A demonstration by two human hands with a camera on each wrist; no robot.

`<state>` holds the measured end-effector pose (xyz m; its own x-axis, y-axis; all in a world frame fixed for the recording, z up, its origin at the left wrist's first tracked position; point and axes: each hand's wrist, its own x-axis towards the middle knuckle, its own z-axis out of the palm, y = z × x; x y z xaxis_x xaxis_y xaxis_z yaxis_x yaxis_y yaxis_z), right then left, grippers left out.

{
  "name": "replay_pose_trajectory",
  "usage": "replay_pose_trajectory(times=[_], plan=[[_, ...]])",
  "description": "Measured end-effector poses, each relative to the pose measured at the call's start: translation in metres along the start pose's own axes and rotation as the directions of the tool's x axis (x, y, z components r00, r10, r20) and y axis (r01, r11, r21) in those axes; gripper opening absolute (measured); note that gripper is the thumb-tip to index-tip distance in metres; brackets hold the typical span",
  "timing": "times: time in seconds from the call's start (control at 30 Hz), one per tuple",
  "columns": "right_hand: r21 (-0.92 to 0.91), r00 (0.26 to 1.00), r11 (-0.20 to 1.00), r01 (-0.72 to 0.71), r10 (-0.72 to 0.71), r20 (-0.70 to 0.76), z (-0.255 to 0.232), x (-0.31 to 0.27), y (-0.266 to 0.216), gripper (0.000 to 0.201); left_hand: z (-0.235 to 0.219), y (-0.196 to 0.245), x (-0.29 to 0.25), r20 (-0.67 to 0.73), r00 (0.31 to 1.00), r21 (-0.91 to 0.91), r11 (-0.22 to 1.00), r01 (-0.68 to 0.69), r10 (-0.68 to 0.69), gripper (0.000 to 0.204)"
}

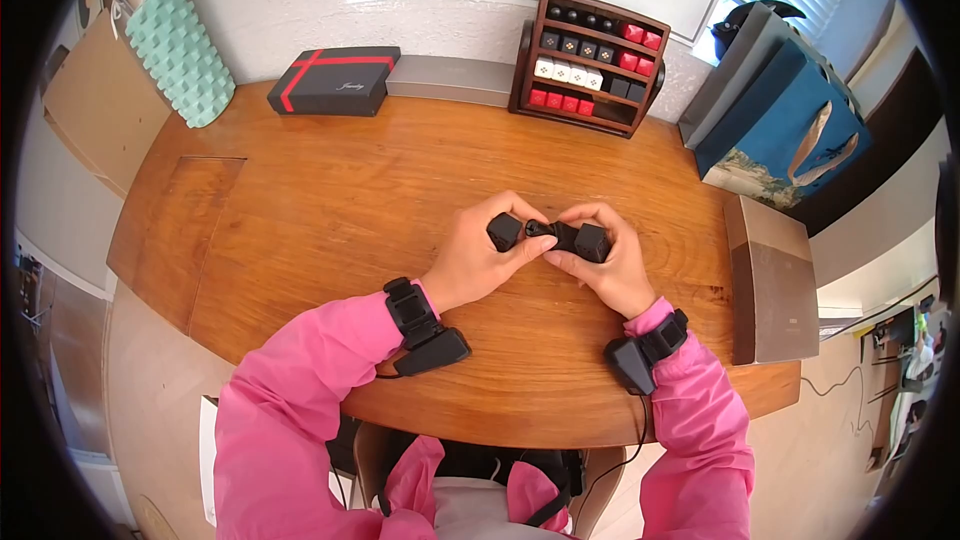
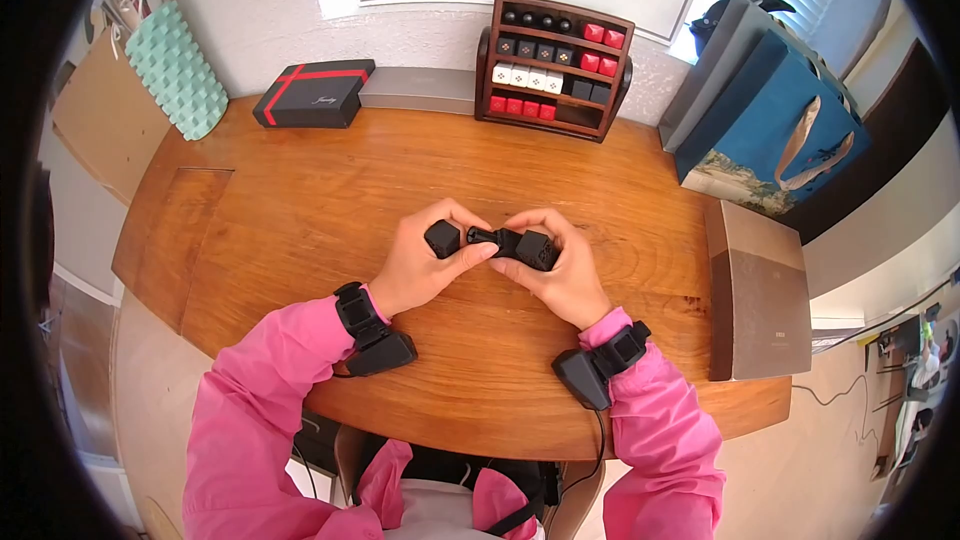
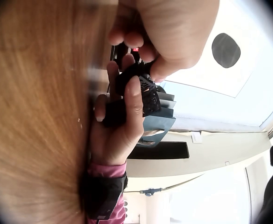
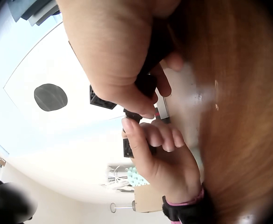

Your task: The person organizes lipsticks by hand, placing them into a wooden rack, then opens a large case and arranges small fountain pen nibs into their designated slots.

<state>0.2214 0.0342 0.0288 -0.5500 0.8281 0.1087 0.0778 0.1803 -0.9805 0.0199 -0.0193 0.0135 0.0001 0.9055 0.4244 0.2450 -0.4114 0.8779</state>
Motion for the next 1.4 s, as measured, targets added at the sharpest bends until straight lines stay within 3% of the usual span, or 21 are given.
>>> replay_pose_trajectory(times=[0.03, 0.1, 0.17, 0.3, 0.37, 0.5, 0.6, 0.67, 0.9, 1.0, 1.07, 1.13, 1.2, 1.4], plan=[[0.001, 1.0, 1.0, 0.0, 0.0, -0.001, 0.0, 0.001, 0.004, 0.036, 0.0, 0.0, 0.0, -0.002, 1.0, 0.024, 1.0, 0.002, -0.002, 0.021], [-0.15, 0.983, 0.973, 0.178, -0.183, -0.022, -0.001, 0.003, 0.017, 0.034, -0.001, -0.002, 0.001, -0.004, 1.0, 0.048, 0.999, 0.005, -0.005, 0.021], [-0.16, 0.982, 0.971, 0.176, -0.185, -0.041, 0.0, 0.002, 0.015, 0.031, -0.001, -0.006, 0.001, -0.012, 0.992, 0.105, 0.987, 0.125, -0.125, 0.022], [-0.229, 0.976, 0.957, 0.178, -0.201, -0.083, -0.001, 0.002, 0.014, 0.03, 0.0, -0.001, 0.004, 0.004, 0.983, 0.05, 0.982, 0.183, -0.184, 0.022], [-0.21, 0.977, 0.963, 0.17, -0.193, -0.094, 0.0, 0.003, 0.017, 0.03, 0.001, 0.004, 0.005, -0.015, 1.0, -0.023, 1.0, 0.006, -0.006, 0.022], [-0.201, 0.981, 0.969, 0.147, -0.169, -0.098, 0.0, 0.004, 0.018, 0.031, -0.001, -0.008, 0.003, 0.003, 0.999, 0.057, 0.997, -0.047, 0.047, 0.021], [-0.231, 0.985, 0.964, 0.13, -0.152, -0.082, 0.0, 0.003, 0.016, 0.03, -0.001, -0.005, 0.004, -0.01, 1.0, 0.087, 0.996, -0.013, 0.014, 0.021], [-0.25, 0.986, 0.961, 0.12, -0.145, -0.082, -0.001, 0.003, 0.015, 0.03, -0.001, -0.001, 0.004, -0.022, 0.986, 0.053, 0.985, 0.165, -0.164, 0.028], [-0.231, 0.981, 0.964, 0.135, -0.163, -0.105, 0.004, 0.001, 0.009, 0.03, -0.002, -0.001, 0.004, -0.027, 0.973, 0.03, 0.973, 0.23, -0.229, 0.03], [-0.201, 0.984, 0.975, 0.099, -0.126, -0.129, 0.003, 0.002, 0.012, 0.032, -0.001, -0.006, 0.006, -0.129, 0.975, -0.048, 0.984, 0.174, -0.179, 0.027], [-0.26, 0.977, 0.954, 0.151, -0.184, -0.108, 0.001, 0.003, 0.013, 0.032, -0.003, -0.01, 0.007, -0.083, 0.956, -0.408, 0.885, 0.223, -0.28, 0.026], [-0.317, 0.967, 0.926, 0.203, -0.24, -0.083, 0.001, 0.004, 0.013, 0.032, -0.005, -0.01, 0.008, -0.06, 0.964, -0.349, 0.91, 0.221, -0.258, 0.028], [-0.291, 0.989, 0.949, 0.121, -0.141, -0.048, 0.0, 0.003, 0.013, 0.032, -0.006, -0.014, 0.008, -0.037, 0.989, -0.253, 0.958, 0.132, -0.146, 0.029], [-0.314, 0.985, 0.935, 0.168, -0.175, 0.004, -0.001, 0.004, 0.016, 0.036, 0.002, -0.014, 0.009, 0.07, 0.996, -0.225, 0.971, 0.077, -0.062, 0.039]])
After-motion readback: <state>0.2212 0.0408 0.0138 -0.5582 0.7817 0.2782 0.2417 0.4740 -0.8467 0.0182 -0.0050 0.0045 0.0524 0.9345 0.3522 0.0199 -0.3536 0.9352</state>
